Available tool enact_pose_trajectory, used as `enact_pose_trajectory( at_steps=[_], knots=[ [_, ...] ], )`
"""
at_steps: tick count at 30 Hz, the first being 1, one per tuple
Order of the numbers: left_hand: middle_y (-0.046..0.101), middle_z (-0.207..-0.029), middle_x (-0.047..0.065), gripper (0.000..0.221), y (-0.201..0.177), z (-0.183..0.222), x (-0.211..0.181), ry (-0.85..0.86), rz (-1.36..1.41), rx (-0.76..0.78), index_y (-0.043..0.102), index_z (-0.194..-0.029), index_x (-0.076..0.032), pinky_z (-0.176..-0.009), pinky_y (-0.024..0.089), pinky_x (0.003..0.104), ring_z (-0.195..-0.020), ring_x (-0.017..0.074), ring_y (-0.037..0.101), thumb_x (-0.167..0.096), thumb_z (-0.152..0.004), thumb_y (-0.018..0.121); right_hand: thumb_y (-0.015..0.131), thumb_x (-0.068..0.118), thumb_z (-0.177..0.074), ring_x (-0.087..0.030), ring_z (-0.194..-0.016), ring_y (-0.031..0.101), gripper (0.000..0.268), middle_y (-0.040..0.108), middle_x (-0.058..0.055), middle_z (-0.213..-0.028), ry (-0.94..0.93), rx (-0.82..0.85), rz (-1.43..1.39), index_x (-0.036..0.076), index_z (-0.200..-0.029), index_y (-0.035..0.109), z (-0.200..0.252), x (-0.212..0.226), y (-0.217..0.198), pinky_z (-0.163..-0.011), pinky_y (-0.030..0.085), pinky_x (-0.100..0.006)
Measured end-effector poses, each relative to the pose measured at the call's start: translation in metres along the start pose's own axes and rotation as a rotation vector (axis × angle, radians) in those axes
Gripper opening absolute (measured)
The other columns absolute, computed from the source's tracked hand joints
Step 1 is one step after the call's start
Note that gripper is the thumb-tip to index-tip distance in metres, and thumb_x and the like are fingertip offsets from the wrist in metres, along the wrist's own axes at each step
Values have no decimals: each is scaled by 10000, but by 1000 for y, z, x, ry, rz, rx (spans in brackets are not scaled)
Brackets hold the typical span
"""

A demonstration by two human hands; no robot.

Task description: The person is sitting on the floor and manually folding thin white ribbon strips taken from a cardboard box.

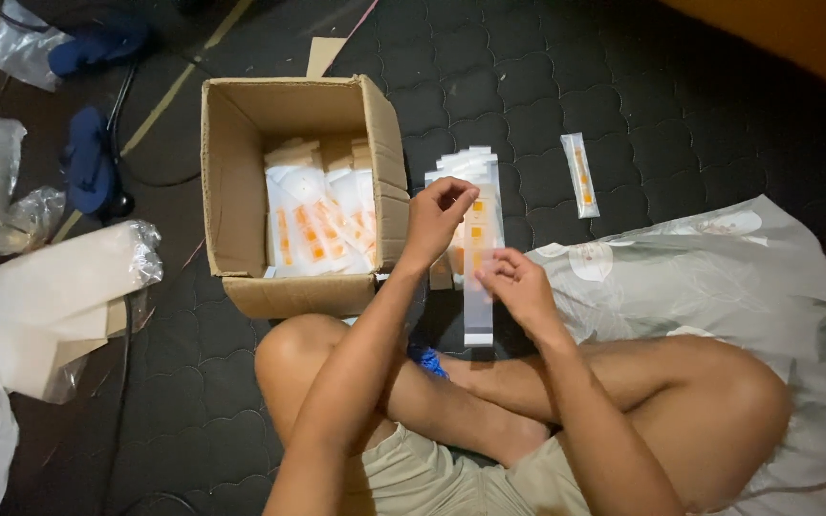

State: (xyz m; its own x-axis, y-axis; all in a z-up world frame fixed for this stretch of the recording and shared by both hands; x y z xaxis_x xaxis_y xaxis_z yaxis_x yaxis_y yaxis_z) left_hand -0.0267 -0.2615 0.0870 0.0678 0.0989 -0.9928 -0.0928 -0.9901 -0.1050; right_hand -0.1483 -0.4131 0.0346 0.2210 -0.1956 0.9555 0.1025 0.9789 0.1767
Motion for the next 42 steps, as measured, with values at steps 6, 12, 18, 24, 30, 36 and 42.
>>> enact_pose_trajectory(
  at_steps=[6,12,18,24,30,36,42],
  knots=[
    [704,-767,72,110,-12,-6,23,-29,107,-62,787,-985,-110,-612,541,270,-612,123,626,-204,-934,762,759,30,-867,-105,-663,673,301,732,-56,-832,183,73,129,23,-1158,681,32,-30,-2,-553,569,-240],
    [704,-795,90,141,-20,-3,24,-63,145,-76,789,-1015,-100,-634,557,285,-635,134,630,-219,-942,770,755,35,-873,-94,-631,674,250,730,-57,-804,214,109,115,26,-1111,680,33,-41,0,-548,571,-239],
    [707,-804,101,132,-19,-1,24,-76,132,-71,795,-1012,-105,-627,555,278,-629,135,626,-217,-945,773,759,54,-879,-84,-664,685,262,742,-46,-828,237,119,114,26,-1131,692,34,-44,2,-586,594,-233],
    [693,-785,88,117,-19,0,19,-58,138,-82,789,-1004,-89,-628,552,274,-645,123,614,-177,-928,772,752,58,-887,-93,-662,682,229,738,-53,-811,221,128,111,37,-1110,706,37,-32,4,-585,593,-246],
    [694,-765,64,112,-22,1,19,-74,129,-115,792,-992,-100,-615,543,252,-621,100,610,-176,-911,778,742,41,-882,-103,-698,708,214,747,-58,-832,223,142,120,39,-1090,690,37,-31,9,-614,588,-234],
    [684,-754,50,96,-22,2,13,-67,158,-117,786,-981,-94,-609,536,236,-618,92,601,-160,-914,768,735,29,-888,-92,-681,671,193,734,-54,-819,192,168,128,37,-1073,682,37,-25,14,-599,571,-237],
    [685,-809,55,132,-35,8,-2,-64,138,-138,768,-1044,-93,-644,553,254,-674,111,620,-171,-949,721,769,96,-870,-82,-661,664,188,728,-37,-809,159,23,208,60,-1046,714,23,-33,-17,-606,561,-219]
  ],
)
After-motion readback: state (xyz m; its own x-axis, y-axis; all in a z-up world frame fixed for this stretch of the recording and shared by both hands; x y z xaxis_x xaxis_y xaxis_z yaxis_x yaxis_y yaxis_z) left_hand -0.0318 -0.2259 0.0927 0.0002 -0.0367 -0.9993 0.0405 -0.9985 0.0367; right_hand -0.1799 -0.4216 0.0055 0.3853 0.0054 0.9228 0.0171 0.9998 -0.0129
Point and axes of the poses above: each hand's wrist, its own z-axis away from the middle knuckle, its own y-axis out of the palm, x = y × z, the point moved 6 cm from there along -z, towards the middle knuckle
